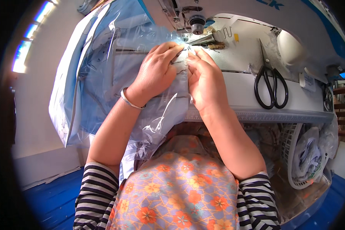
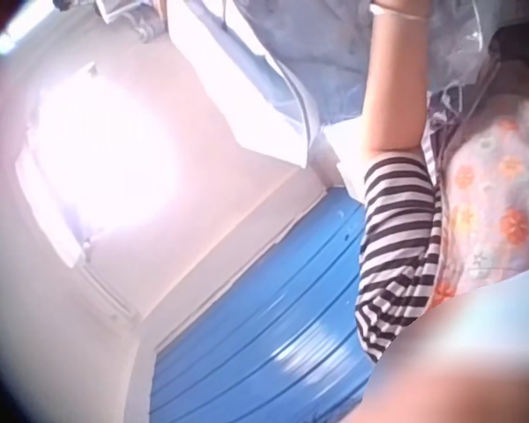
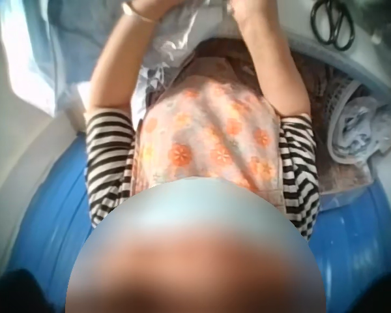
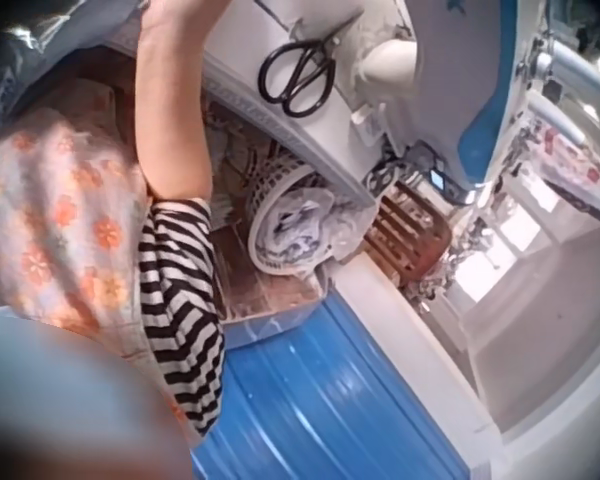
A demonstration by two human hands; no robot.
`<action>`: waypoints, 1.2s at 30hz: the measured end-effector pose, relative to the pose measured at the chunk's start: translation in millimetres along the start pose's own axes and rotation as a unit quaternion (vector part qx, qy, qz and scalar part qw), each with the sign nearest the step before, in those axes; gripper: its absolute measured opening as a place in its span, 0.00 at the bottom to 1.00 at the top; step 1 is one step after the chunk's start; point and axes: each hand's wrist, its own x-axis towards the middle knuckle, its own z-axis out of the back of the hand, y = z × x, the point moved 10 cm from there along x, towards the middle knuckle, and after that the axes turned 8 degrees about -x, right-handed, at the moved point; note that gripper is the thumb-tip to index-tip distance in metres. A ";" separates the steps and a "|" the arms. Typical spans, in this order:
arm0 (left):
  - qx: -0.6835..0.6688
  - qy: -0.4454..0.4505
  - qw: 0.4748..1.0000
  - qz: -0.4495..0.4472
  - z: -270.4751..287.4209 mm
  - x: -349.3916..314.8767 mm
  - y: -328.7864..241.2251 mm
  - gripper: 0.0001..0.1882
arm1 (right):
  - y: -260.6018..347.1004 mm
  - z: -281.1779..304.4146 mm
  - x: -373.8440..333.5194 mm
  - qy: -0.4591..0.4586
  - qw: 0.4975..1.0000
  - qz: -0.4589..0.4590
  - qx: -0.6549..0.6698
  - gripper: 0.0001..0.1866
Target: Sewing clear plastic windows and fabric components together to create bags using a sewing machine.
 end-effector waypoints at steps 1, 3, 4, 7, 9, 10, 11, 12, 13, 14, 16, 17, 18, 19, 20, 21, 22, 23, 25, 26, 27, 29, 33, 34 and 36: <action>-0.005 0.004 1.000 0.008 -1.1 0.0 1.8 0.22 | -1.7 -0.1 2.2 0.000 1.000 0.000 -0.001 0.30; -0.005 0.002 1.000 0.008 -1.2 0.2 2.0 0.22 | -4.0 7.2 6.6 -0.028 0.999 0.016 0.024 0.29; -0.006 0.000 1.000 0.009 -1.2 0.5 2.1 0.22 | -4.3 6.7 8.1 -0.028 0.999 0.016 0.023 0.29; -0.010 -0.011 1.000 0.015 0.1 0.2 2.9 0.22 | -5.8 10.9 9.4 -0.056 0.997 0.017 0.042 0.29; -0.010 -0.011 1.000 0.017 -0.4 0.5 4.0 0.22 | -6.2 13.6 10.5 -0.068 0.997 0.008 0.035 0.28; -0.010 -0.010 1.000 0.018 -0.6 0.8 4.7 0.22 | -5.8 15.2 12.3 -0.068 0.997 0.009 0.035 0.28; -0.010 -0.010 1.000 0.018 -0.8 1.3 4.7 0.22 | -6.2 15.6 14.9 -0.056 0.998 0.007 0.039 0.27; -0.012 -0.010 1.000 0.023 -0.9 1.7 6.0 0.22 | -6.2 14.6 16.4 -0.045 0.998 0.005 0.044 0.26; -0.015 -0.010 0.999 0.029 -1.0 2.2 7.3 0.22 | -5.6 14.7 16.0 -0.045 0.998 0.006 0.044 0.26; -0.015 -0.010 0.999 0.029 -0.4 2.7 7.3 0.22 | -4.6 13.0 15.0 -0.042 0.998 0.005 0.038 0.25; -0.022 -0.003 0.999 0.034 -0.8 4.0 7.8 0.20 | -4.0 12.4 15.8 -0.038 0.999 0.005 0.032 0.24; -0.021 -0.004 0.999 0.034 -1.2 4.3 8.5 0.20 | -4.0 12.3 16.9 -0.033 0.999 0.005 0.037 0.24; -0.010 0.000 0.999 0.035 -3.5 5.1 9.7 0.19 | -3.8 11.9 17.7 -0.028 0.999 0.005 0.043 0.24; 0.002 0.004 0.999 0.036 -5.2 5.8 10.3 0.18 | -3.5 11.7 18.2 -0.026 0.999 0.005 0.042 0.24; 0.002 0.004 0.999 0.036 -5.6 6.4 10.0 0.18 | -3.5 12.4 18.8 -0.029 0.998 0.003 0.047 0.24; 0.012 0.007 0.999 0.033 -6.5 6.9 8.5 0.17 | -3.1 13.3 19.4 -0.033 0.998 0.001 0.051 0.23; 0.022 0.011 0.999 0.030 -7.8 7.5 6.9 0.16 | -1.2 14.1 19.4 -0.032 0.998 0.001 0.051 0.23; 0.024 0.010 0.999 0.031 -8.4 6.7 6.9 0.16 | 1.1 12.0 18.8 -0.020 0.999 0.001 0.031 0.23; 0.051 -0.015 0.999 0.011 -6.9 5.5 1.9 0.14 | 5.8 7.7 15.4 -0.006 1.000 0.001 0.010 0.23; 0.052 -0.016 0.998 0.012 -7.4 5.5 0.5 0.14 | 8.3 6.7 12.2 -0.009 1.000 -0.001 -0.004 0.22; 0.079 -0.022 0.997 -0.006 -7.2 5.5 -5.1 0.14 | 9.5 6.8 8.8 -0.013 1.000 -0.002 -0.019 0.22; 0.106 -0.028 0.994 -0.023 -6.0 4.9 -11.0 0.14 | 8.2 10.6 2.4 -0.019 0.999 -0.010 -0.028 0.22; 0.109 -0.009 0.993 -0.033 -8.8 6.5 -13.4 0.14 | 8.2 9.9 -12.5 -0.010 0.998 -0.012 -0.053 0.23; 0.107 0.000 0.994 -0.031 -10.4 7.0 -12.3 0.15 | 9.0 11.1 -13.1 -0.009 0.998 -0.013 -0.053 0.23; 0.100 -0.018 0.993 -0.056 -9.0 5.1 -12.7 0.14 | 13.5 13.9 -12.8 0.005 0.995 -0.004 -0.096 0.21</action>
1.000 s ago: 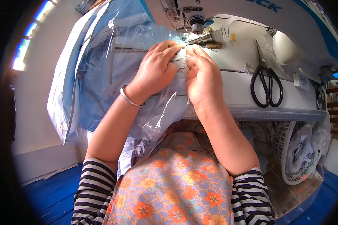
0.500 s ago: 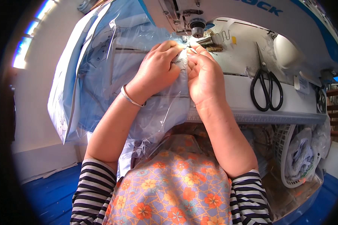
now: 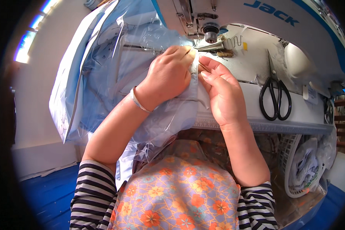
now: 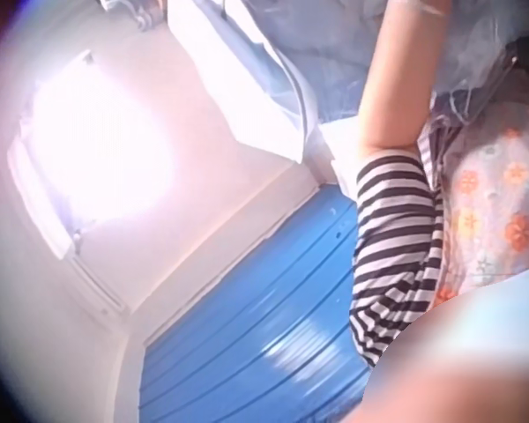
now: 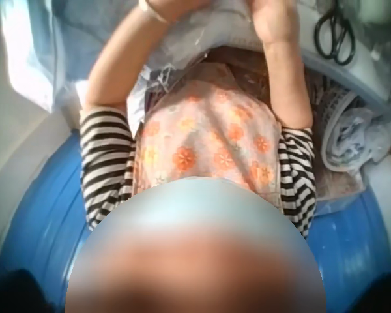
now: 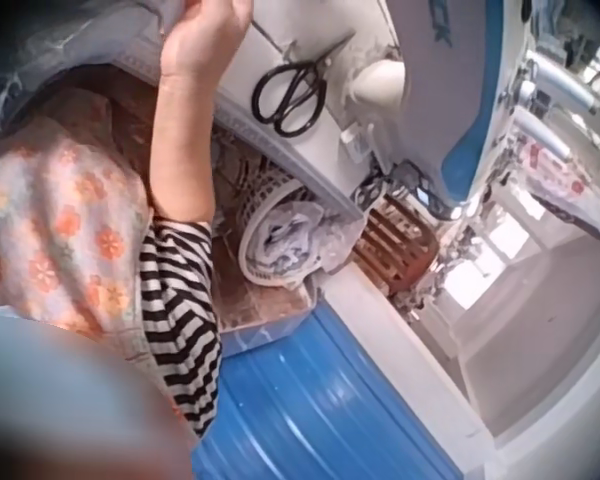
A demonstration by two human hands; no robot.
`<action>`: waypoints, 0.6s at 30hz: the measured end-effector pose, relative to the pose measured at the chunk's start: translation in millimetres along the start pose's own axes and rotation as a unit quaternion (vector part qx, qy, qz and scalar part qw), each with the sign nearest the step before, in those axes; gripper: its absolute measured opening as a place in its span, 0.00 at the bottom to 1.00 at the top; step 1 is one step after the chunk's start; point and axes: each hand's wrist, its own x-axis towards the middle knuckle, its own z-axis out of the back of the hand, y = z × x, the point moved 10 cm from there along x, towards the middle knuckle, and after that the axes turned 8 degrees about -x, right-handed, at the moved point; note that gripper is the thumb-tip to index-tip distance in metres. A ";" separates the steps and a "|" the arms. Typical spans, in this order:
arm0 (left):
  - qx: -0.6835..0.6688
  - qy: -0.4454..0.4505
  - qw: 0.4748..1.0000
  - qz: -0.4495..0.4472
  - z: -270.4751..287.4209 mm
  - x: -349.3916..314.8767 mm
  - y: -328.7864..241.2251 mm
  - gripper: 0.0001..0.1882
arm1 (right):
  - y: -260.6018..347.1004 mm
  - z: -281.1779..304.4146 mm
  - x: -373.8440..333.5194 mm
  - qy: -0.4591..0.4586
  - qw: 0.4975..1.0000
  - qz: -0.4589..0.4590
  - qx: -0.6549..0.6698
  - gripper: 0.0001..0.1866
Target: Sewing clear plastic windows and fabric components together to create bags using a sewing machine.
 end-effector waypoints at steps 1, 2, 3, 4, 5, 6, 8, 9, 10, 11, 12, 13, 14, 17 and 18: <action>-0.006 -0.021 1.000 -0.023 3.4 -1.1 -2.5 0.14 | 1.6 2.7 3.4 0.000 1.000 0.000 0.000 0.21; -0.006 -0.020 1.000 -0.022 3.8 -1.1 -2.4 0.14 | 9.1 7.1 9.5 -0.008 0.998 0.025 -0.049 0.19; -0.006 -0.019 1.000 -0.019 3.9 -0.2 -2.3 0.14 | 16.9 12.2 15.7 -0.018 0.994 0.050 -0.098 0.17; -0.006 -0.017 1.000 -0.015 4.3 0.4 -2.3 0.14 | 26.8 18.0 22.5 -0.029 0.990 0.087 -0.105 0.16; -0.008 -0.017 1.000 -0.016 4.7 2.0 -2.6 0.14 | 30.7 22.9 30.8 -0.031 0.990 0.087 -0.106 0.16; -0.011 -0.005 1.000 -0.007 3.0 3.6 -0.9 0.14 | 41.5 28.7 36.7 -0.047 0.982 0.117 -0.142 0.16; -0.014 0.006 1.000 0.001 1.2 3.9 2.7 0.13 | 57.6 31.5 42.2 -0.084 0.968 0.137 -0.193 0.16; -0.022 0.005 1.000 -0.007 1.8 3.3 3.7 0.13 | 61.8 30.8 44.2 -0.085 0.968 0.138 -0.193 0.16; -0.030 0.003 0.999 -0.015 2.8 2.7 3.6 0.13 | 68.7 24.2 45.5 -0.065 0.954 0.158 -0.246 0.14; -0.034 0.003 0.999 -0.017 2.0 3.4 3.2 0.13 | 74.3 20.1 46.7 -0.049 0.936 0.177 -0.300 0.13; -0.033 0.013 0.999 -0.013 -0.2 4.4 3.4 0.12 | 77.0 23.1 49.6 -0.053 0.935 0.176 -0.303 0.13; -0.032 0.022 0.999 -0.008 -2.7 5.3 3.9 0.12 | 91.4 20.5 47.0 -0.077 0.879 0.239 -0.406 0.11; -0.031 0.022 0.999 -0.008 -2.1 5.3 4.2 0.12 | 102.1 12.6 42.7 -0.096 0.809 0.296 -0.499 0.10; -0.036 0.028 0.999 -0.018 0.7 6.8 -0.1 0.12 | 113.0 2.1 38.4 -0.089 0.758 0.340 -0.549 0.09; -0.033 0.067 0.997 0.001 -2.9 7.3 -1.5 0.12 | 112.6 4.0 38.2 -0.091 0.758 0.339 -0.549 0.09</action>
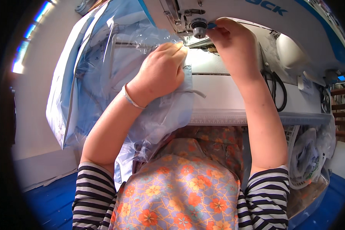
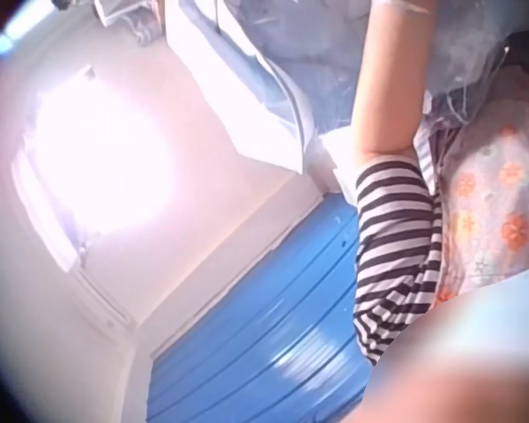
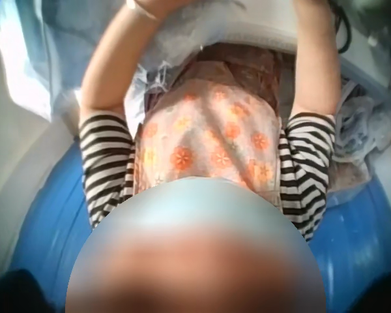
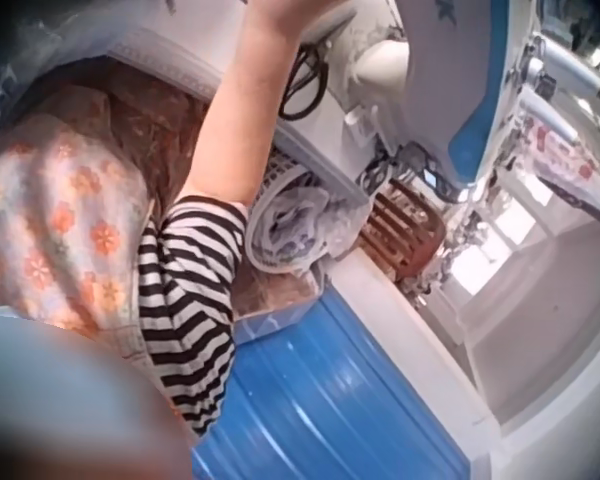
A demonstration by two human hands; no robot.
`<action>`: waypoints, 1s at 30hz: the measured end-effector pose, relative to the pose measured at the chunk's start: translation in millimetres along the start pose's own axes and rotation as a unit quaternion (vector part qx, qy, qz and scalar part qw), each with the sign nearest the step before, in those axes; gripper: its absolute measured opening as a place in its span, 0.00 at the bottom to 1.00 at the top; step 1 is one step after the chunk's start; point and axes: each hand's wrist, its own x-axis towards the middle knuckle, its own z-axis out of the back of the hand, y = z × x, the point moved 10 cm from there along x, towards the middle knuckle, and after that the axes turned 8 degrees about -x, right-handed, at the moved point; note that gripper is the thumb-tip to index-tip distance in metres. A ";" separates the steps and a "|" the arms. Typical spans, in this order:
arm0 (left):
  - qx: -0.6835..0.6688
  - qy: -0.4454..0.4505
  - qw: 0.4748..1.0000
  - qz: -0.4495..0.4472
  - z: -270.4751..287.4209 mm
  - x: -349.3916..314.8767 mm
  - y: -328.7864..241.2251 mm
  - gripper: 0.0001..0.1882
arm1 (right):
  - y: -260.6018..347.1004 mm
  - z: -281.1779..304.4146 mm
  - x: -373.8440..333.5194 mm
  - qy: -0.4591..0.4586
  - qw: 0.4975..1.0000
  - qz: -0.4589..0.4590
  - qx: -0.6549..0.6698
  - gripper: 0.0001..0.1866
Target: Sewing clear plastic windows and fabric components together to create bags using a sewing machine.
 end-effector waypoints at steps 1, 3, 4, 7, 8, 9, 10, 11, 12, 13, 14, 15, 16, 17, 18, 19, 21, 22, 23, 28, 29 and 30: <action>0.002 0.038 0.999 0.020 -5.0 -0.9 -0.9 0.12 | -3.7 0.8 -1.8 -0.008 1.000 -0.010 0.022 0.09; -0.002 0.024 1.000 0.006 -1.6 -8.8 -6.9 0.13 | -2.9 2.9 -4.6 -0.017 0.999 -0.016 0.048 0.09; -0.008 0.010 1.000 -0.007 2.5 -12.8 -12.4 0.13 | -1.7 0.4 -7.6 0.007 0.999 -0.024 0.034 0.09; -0.045 0.058 0.997 0.014 10.4 -24.8 -27.6 0.15 | 10.7 -8.1 -38.0 0.079 0.997 -0.015 -0.004 0.08; -0.043 0.058 0.997 0.014 15.0 -31.6 -32.6 0.15 | 18.7 -13.8 -56.4 0.125 0.992 0.000 -0.032 0.08; -0.053 0.065 0.996 0.006 18.5 -39.9 -38.4 0.15 | 43.5 -13.3 -76.0 0.139 0.981 0.102 -0.088 0.09; -0.065 0.073 0.995 -0.005 18.1 -43.5 -42.9 0.16 | 58.1 -12.3 -99.9 0.134 0.976 0.149 -0.081 0.09; -0.065 0.074 0.995 -0.004 17.1 -45.6 -44.5 0.16 | 66.3 -14.3 -122.4 0.163 0.970 0.169 -0.061 0.13; -0.057 0.064 0.996 0.004 16.3 -47.4 -43.5 0.14 | 74.0 -15.3 -140.8 0.178 0.965 0.183 -0.058 0.14; -0.049 0.055 0.997 0.013 16.0 -48.8 -41.8 0.13 | 80.2 -19.0 -154.6 0.194 0.960 0.196 -0.055 0.16; -0.049 0.054 0.997 0.014 14.1 -48.1 -40.8 0.13 | 79.7 -21.5 -161.3 0.195 0.960 0.196 -0.055 0.16; -0.049 0.056 0.997 0.022 12.0 -46.2 -37.0 0.12 | 82.7 -23.3 -168.9 0.176 0.951 0.228 -0.112 0.16; -0.050 0.058 0.997 0.030 10.3 -44.1 -33.6 0.10 | 86.4 -25.6 -175.6 0.157 0.938 0.260 -0.168 0.17; -0.049 0.058 0.997 0.030 9.3 -39.9 -30.5 0.10 | 86.6 -30.4 -176.5 0.157 0.938 0.260 -0.168 0.17; -0.012 0.008 0.999 -0.033 18.2 -34.8 -39.9 0.09 | 88.3 -33.1 -174.2 0.135 0.938 0.266 -0.177 0.16; 0.026 -0.041 0.994 -0.096 26.5 -34.3 -52.4 0.07 | 90.5 -34.7 -172.0 0.112 0.938 0.271 -0.186 0.15; 0.018 -0.008 0.997 -0.071 18.9 -29.6 -50.2 0.05 | 93.2 -38.9 -169.8 0.105 0.943 0.272 -0.161 0.15; 0.010 0.025 0.999 -0.044 12.5 -27.4 -45.7 0.03 | 95.1 -38.7 -167.7 0.097 0.948 0.272 -0.136 0.14; 0.010 0.024 0.999 -0.043 13.0 -27.9 -45.4 0.03 | 96.6 -40.9 -164.9 0.098 0.947 0.273 -0.135 0.14; -0.061 0.020 0.998 -0.013 11.9 -29.3 -35.4 0.02 | 98.9 -38.6 -141.4 0.097 0.963 0.248 -0.048 0.12; -0.062 0.020 0.998 -0.014 11.8 -27.8 -34.1 0.02 | 98.6 -38.7 -138.1 0.097 0.963 0.248 -0.049 0.12; -0.064 0.008 0.997 -0.029 14.5 -25.7 -35.6 0.03 | 95.0 -40.4 -133.8 0.108 0.966 0.230 -0.043 0.11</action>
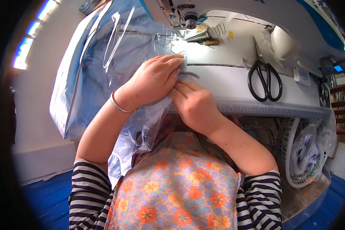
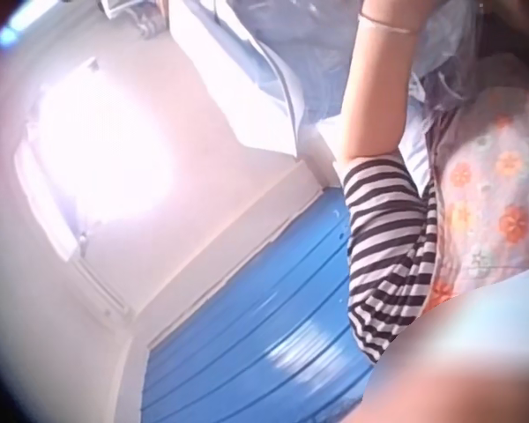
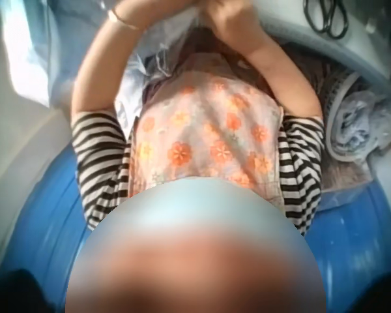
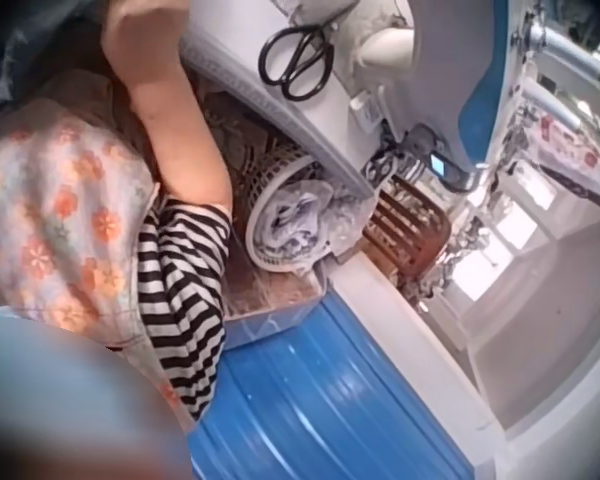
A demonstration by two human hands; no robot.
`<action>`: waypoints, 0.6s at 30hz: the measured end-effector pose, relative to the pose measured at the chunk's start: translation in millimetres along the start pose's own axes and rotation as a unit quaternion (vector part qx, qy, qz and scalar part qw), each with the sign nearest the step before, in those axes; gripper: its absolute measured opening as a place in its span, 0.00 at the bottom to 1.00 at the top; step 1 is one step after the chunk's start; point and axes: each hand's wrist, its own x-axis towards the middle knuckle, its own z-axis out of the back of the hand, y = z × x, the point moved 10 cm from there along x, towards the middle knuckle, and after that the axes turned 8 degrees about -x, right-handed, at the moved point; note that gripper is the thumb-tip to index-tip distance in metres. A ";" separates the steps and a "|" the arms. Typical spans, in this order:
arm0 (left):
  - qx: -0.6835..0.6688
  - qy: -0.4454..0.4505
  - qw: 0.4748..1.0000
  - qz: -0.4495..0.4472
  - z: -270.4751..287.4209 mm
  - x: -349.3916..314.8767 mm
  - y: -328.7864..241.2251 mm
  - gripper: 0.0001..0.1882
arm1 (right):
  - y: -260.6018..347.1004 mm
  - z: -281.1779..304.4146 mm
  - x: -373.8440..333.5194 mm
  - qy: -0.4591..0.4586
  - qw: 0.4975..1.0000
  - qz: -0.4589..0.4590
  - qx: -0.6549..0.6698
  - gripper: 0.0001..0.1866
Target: Sewing clear plastic windows and fabric components together to create bags using a sewing machine.
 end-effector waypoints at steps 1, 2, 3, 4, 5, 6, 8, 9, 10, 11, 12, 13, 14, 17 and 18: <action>-0.002 -0.011 1.000 -0.016 2.8 2.1 -1.5 0.04 | -5.3 -1.5 2.4 0.010 1.000 -0.018 0.010 0.11; -0.003 -0.011 1.000 -0.016 4.3 4.2 -0.1 0.04 | -6.8 -0.6 5.2 0.010 1.000 -0.018 0.010 0.11; -0.002 0.005 1.000 -0.008 3.2 6.7 3.5 0.05 | -9.3 0.4 8.0 0.009 1.000 -0.023 0.007 0.10; -0.002 0.020 1.000 0.001 1.4 9.0 7.3 0.06 | -12.1 0.7 10.1 0.008 1.000 -0.027 0.005 0.10; -0.003 0.021 1.000 0.000 2.1 11.3 9.6 0.06 | -14.5 0.2 11.8 0.008 1.000 -0.028 0.004 0.10; 0.010 0.035 0.999 -0.001 -0.6 13.3 12.2 0.06 | -17.9 -1.4 13.0 0.013 0.999 -0.033 -0.002 0.10; 0.022 0.050 0.999 -0.003 -2.4 17.0 17.3 0.07 | -22.6 -3.4 16.0 0.018 0.999 -0.039 -0.009 0.10; 0.029 0.059 0.998 -0.008 -3.1 18.2 19.1 0.08 | -25.5 -6.0 17.5 0.029 0.998 -0.048 -0.013 0.11; 0.035 0.068 0.997 -0.013 -4.6 19.1 21.3 0.08 | -28.5 -8.8 18.9 0.041 0.997 -0.058 -0.017 0.11; 0.035 0.068 0.997 -0.012 -3.6 20.4 25.3 0.08 | -29.0 -9.2 22.3 0.042 0.997 -0.057 -0.016 0.11; 0.041 0.069 0.997 -0.019 -3.4 21.4 27.7 0.09 | -29.1 -9.1 25.9 0.040 0.998 -0.054 -0.018 0.12; 0.046 0.070 0.996 -0.027 -3.1 21.0 29.2 0.09 | -29.3 -9.6 28.5 0.038 0.998 -0.050 -0.020 0.12; 0.044 0.071 0.996 -0.025 -1.6 22.0 29.1 0.09 | -31.8 -10.3 28.7 0.040 0.998 -0.051 -0.019 0.12; 0.052 0.089 0.992 -0.065 1.3 18.2 13.8 0.09 | -36.6 -9.7 25.6 0.042 0.997 -0.072 -0.005 0.14; 0.017 0.076 0.996 -0.052 7.3 14.2 6.2 0.09 | -35.5 1.9 26.2 0.003 0.996 -0.084 -0.036 0.16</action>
